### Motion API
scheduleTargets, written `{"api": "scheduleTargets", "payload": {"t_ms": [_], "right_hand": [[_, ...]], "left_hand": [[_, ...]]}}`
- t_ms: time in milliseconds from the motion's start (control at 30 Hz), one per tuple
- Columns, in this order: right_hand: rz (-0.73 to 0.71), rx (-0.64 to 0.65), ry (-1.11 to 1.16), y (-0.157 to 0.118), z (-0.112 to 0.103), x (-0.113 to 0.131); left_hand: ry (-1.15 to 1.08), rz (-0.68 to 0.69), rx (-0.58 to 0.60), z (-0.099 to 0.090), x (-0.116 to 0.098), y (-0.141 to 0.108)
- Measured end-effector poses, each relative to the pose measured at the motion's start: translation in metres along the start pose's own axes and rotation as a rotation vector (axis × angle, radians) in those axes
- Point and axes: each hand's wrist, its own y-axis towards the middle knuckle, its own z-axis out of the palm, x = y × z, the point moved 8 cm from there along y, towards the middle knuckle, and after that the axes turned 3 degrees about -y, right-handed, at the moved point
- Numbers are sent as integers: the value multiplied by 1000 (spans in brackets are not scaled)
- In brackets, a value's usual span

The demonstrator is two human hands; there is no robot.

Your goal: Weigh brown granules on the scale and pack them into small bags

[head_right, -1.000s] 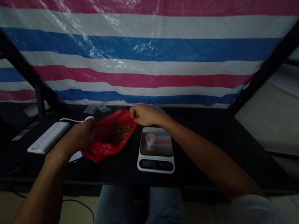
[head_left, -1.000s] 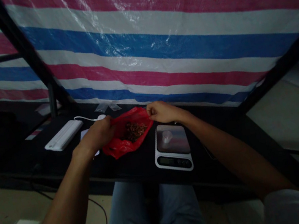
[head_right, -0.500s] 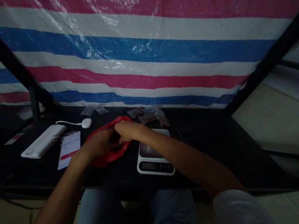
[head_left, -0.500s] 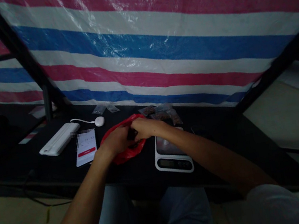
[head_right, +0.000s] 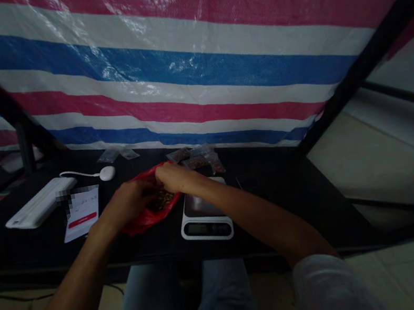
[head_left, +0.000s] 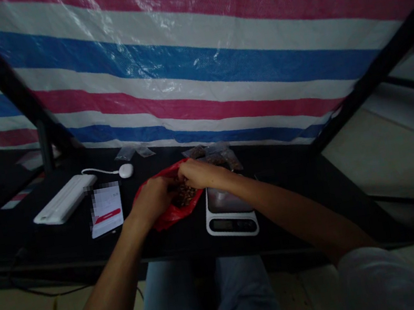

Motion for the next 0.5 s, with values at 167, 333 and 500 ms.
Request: {"api": "scheduleTargets", "payload": {"t_ms": [167, 333, 500], "right_hand": [[-61, -73, 120, -1, -9, -5], [-110, -125, 166, -3, -5, -11], [-94, -197, 343, -19, -21, -22]], "left_hand": [[-41, -21, 1, -2, 5, -1], [-33, -36, 12, 1, 8, -1], [-32, -29, 12, 2, 7, -3]]}}
